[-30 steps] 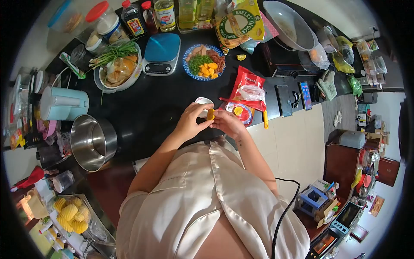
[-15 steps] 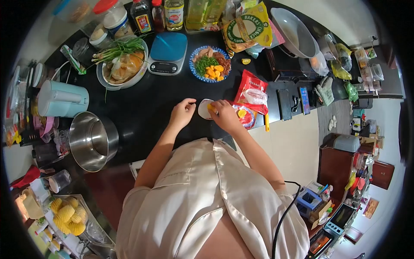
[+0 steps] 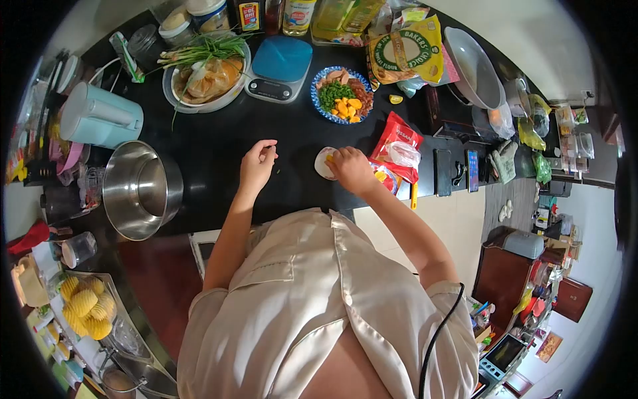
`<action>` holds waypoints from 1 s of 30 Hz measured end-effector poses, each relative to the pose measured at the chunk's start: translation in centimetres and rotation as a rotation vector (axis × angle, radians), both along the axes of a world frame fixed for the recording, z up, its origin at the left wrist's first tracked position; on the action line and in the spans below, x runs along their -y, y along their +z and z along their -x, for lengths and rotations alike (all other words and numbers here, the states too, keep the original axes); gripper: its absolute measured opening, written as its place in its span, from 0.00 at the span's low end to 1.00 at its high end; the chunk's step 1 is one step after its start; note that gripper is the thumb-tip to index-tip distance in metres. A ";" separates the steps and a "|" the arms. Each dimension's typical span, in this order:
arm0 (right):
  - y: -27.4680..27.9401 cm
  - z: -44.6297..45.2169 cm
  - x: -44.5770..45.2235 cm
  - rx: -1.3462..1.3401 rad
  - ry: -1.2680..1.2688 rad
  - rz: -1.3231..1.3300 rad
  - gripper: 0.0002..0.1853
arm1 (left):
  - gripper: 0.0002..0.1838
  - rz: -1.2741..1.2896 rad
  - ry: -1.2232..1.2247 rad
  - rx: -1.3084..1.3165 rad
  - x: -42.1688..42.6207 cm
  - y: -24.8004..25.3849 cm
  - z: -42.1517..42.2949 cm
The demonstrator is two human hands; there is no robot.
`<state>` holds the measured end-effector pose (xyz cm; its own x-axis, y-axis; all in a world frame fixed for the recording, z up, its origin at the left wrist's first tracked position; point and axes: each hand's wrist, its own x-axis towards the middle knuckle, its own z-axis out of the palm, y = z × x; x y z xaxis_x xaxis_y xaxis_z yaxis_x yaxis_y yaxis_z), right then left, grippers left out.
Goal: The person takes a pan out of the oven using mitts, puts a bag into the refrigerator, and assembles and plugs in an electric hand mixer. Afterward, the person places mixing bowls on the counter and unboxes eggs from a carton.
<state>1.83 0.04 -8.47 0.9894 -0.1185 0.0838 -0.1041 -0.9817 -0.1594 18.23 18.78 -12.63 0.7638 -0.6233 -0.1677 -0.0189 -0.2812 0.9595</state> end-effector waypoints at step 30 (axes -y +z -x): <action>2.2 0.1 0.7 -0.197 -0.327 -0.442 0.14 | 0.05 -0.198 -0.066 0.761 -2.4 0.3 3.4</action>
